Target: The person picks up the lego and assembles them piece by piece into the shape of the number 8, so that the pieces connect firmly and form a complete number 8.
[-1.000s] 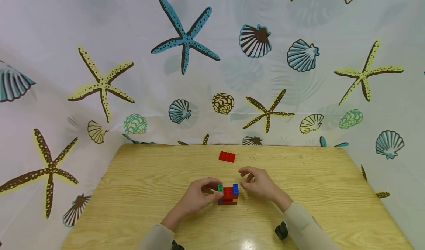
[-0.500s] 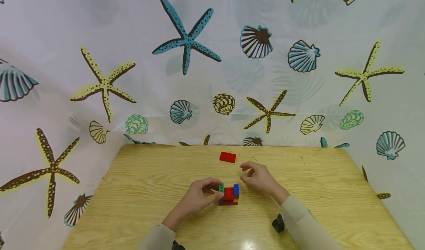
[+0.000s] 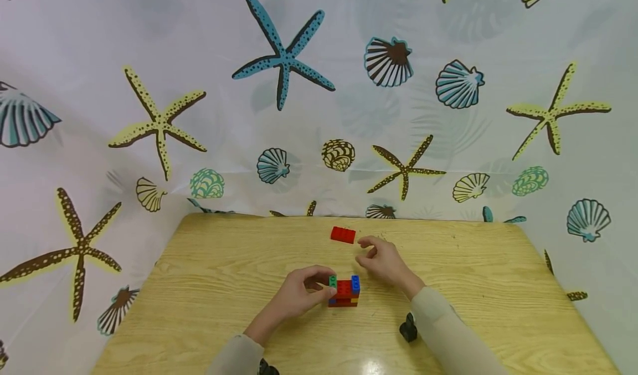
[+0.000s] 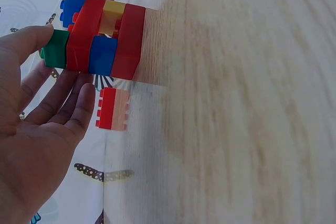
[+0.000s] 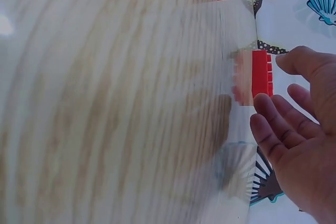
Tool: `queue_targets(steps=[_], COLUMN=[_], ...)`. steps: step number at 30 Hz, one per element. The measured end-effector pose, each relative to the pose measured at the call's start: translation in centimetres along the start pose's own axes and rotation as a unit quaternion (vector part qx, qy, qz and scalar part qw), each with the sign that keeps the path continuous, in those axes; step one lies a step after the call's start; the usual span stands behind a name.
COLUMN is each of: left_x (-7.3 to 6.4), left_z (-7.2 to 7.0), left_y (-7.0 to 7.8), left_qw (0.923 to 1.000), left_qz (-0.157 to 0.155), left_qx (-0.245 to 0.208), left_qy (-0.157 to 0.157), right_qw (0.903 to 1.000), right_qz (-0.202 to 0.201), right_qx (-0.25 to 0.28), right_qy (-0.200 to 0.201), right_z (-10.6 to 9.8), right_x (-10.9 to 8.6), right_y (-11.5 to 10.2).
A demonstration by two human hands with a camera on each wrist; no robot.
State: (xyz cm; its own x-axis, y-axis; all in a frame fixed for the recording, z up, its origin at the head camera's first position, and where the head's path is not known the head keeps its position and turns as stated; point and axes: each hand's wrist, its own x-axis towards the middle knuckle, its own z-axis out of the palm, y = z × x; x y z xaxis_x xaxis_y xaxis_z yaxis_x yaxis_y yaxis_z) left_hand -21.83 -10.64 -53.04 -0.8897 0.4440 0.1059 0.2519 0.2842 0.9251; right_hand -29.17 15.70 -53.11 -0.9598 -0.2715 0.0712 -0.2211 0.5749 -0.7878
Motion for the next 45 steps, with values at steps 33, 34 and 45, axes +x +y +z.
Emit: queue_targets(steps=[33,34,45], left_x=[0.1,0.1,0.0], left_z=[-0.1,-0.1,0.0], left_y=[-0.1,-0.1,0.1], left_qw=[1.0000,0.9999,1.0000], left_qz=[0.004,0.004,-0.002], left_qx=[0.008,0.009,0.010], left_qy=[-0.004,-0.004,0.000], right_qw=[0.9991,0.9990,0.9980], right_qz=[0.026,0.029,0.037], right_qx=[0.010,0.009,-0.020], right_qy=[0.032,0.033,0.047], right_z=[1.4,1.4,1.8], right_x=[3.3,3.4,4.3], right_y=[0.4,0.3,0.7])
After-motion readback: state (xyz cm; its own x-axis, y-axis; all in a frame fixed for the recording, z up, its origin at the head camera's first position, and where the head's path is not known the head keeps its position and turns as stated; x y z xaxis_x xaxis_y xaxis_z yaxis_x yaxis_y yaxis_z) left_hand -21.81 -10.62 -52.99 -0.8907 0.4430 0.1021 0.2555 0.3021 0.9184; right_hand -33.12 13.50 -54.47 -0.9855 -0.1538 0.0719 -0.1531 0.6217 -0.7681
